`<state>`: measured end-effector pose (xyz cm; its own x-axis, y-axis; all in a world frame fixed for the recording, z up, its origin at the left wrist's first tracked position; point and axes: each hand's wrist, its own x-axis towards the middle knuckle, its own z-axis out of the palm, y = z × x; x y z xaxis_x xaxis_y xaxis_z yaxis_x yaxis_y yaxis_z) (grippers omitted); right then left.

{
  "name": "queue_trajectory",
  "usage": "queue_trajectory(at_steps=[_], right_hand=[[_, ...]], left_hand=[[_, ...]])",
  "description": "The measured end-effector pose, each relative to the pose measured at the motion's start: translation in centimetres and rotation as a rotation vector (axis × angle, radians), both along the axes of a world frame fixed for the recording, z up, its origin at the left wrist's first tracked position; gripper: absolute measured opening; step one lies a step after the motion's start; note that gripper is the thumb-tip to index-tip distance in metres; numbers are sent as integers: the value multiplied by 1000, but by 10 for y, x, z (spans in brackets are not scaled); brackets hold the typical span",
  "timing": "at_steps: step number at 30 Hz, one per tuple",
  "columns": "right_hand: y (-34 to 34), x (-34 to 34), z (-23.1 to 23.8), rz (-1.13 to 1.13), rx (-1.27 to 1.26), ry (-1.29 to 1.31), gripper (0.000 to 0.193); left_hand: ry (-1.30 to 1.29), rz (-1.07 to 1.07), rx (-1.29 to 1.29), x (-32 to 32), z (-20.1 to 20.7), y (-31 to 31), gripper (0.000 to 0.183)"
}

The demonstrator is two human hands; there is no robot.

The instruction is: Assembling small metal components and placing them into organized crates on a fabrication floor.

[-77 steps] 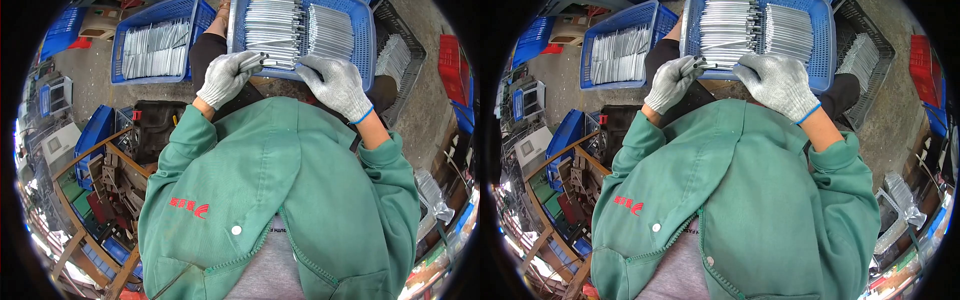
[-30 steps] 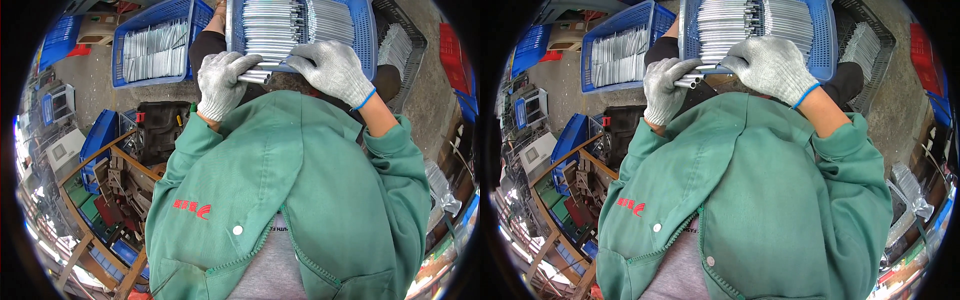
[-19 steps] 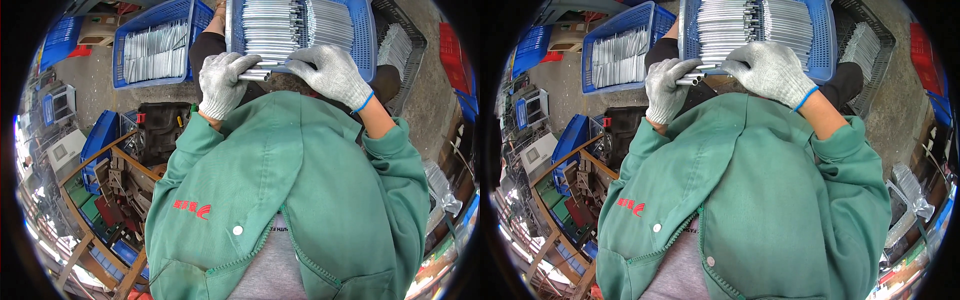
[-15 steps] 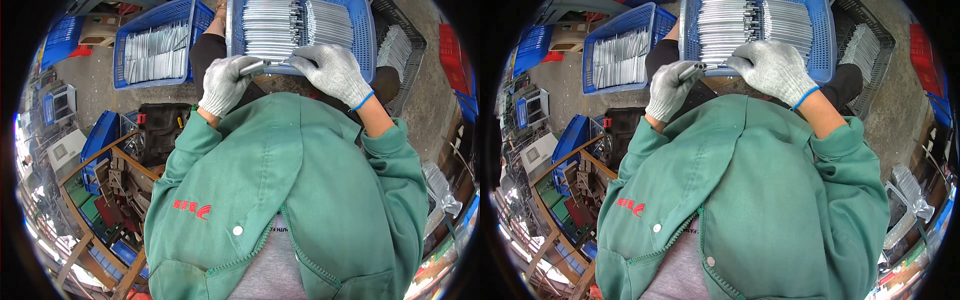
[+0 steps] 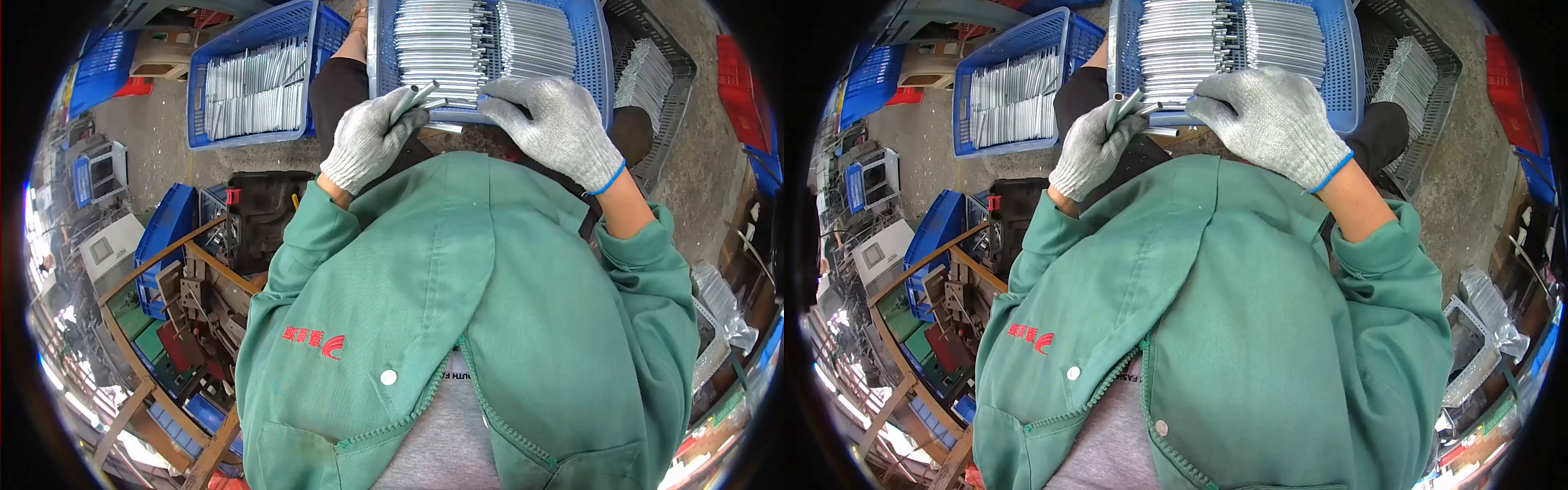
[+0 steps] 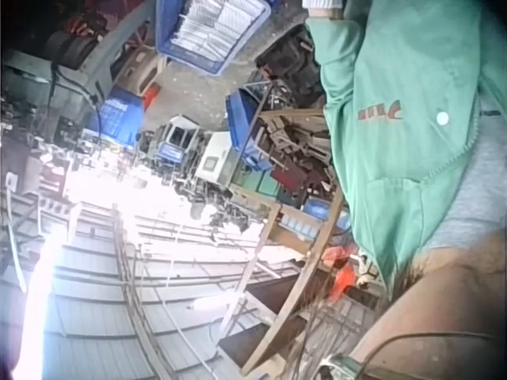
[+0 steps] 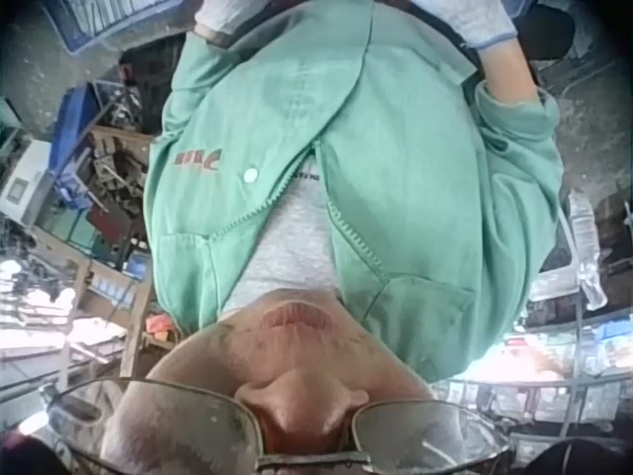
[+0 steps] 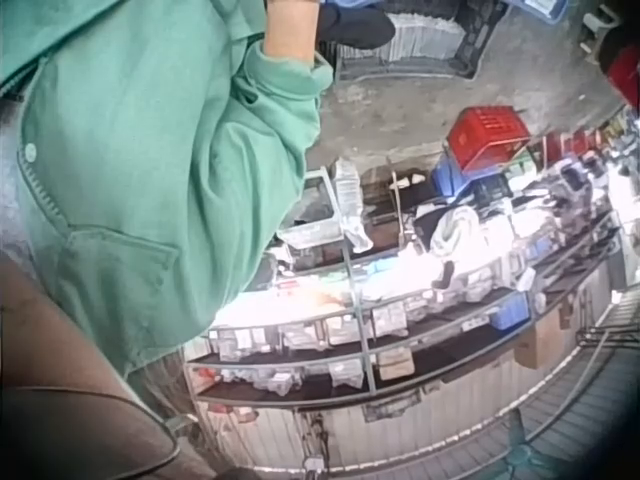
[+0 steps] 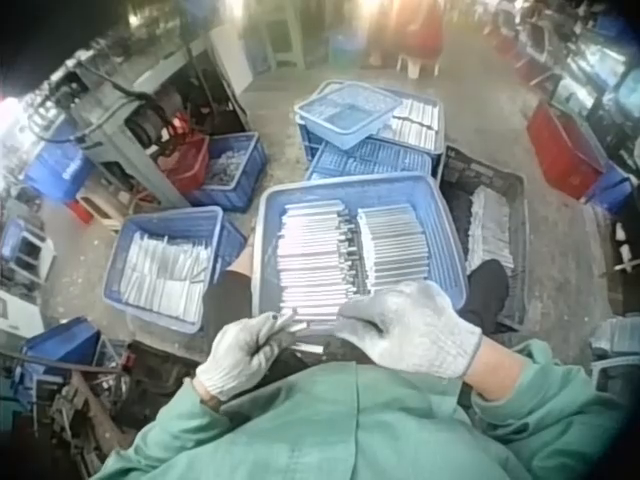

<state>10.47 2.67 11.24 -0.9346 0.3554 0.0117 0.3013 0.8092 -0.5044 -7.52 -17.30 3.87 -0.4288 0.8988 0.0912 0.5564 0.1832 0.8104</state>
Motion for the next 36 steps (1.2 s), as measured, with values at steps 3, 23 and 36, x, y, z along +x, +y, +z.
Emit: queue_trajectory(at_steps=[3,23,36], right_hand=[[-1,0,2,40,21,4,28],[-11,-2,1,151,129,-54,26],[-10,-5,-3,140,103,-114,24]], left_hand=[[57,-46,-23,0,8,-2,18],[469,-69,82,10,20,-2,19],[469,-59,38,12,22,-2,31]])
